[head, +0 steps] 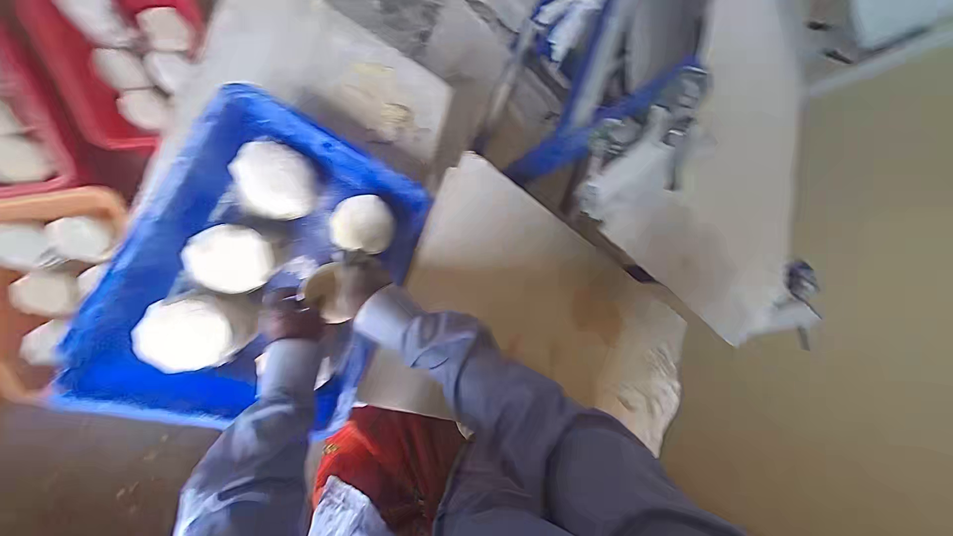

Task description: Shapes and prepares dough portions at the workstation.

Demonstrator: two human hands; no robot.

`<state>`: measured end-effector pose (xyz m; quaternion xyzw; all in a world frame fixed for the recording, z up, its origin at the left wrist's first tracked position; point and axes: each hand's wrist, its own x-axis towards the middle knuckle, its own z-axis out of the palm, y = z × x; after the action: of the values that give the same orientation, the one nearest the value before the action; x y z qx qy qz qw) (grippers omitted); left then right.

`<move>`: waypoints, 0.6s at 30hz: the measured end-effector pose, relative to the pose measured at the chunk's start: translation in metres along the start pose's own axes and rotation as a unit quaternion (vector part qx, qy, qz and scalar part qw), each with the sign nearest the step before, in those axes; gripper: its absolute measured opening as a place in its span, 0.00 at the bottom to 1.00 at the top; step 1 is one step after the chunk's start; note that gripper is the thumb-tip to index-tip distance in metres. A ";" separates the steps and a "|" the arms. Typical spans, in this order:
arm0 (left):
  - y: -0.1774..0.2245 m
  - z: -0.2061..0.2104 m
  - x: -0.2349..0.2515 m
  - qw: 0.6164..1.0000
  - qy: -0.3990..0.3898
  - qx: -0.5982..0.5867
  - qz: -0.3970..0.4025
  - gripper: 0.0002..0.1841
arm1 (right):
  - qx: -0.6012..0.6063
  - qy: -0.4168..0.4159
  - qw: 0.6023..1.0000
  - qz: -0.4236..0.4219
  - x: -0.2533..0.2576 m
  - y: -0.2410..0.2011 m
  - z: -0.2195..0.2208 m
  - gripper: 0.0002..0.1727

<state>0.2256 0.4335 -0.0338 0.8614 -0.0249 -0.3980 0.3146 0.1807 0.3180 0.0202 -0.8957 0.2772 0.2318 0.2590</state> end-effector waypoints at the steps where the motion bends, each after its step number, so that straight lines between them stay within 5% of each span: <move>1: -0.001 -0.005 -0.003 0.999 0.018 0.019 0.031 0.30 | 0.019 0.061 0.997 -0.047 -0.014 0.003 0.002 0.26; 4: 0.012 -0.021 -0.040 0.995 0.068 0.006 0.068 0.30 | 0.164 0.043 0.977 -0.132 -0.097 0.009 -0.031 0.23; 8: 0.024 0.000 -0.108 0.983 0.123 0.036 0.132 0.27 | 0.217 0.086 0.958 -0.167 -0.218 0.100 -0.012 0.17; 13: 0.041 0.072 -0.201 0.964 0.120 0.059 0.231 0.20 | 0.194 0.111 0.973 0.057 -0.336 0.263 -0.035 0.21; 18: 0.042 0.153 -0.291 0.972 0.040 0.084 0.217 0.17 | 0.203 0.187 0.930 0.242 -0.432 0.414 -0.049 0.22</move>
<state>-0.0712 0.4050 0.1103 0.8738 -0.2317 -0.2823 0.3210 -0.3803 0.1568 0.1595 -0.7567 0.5702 0.0545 0.3151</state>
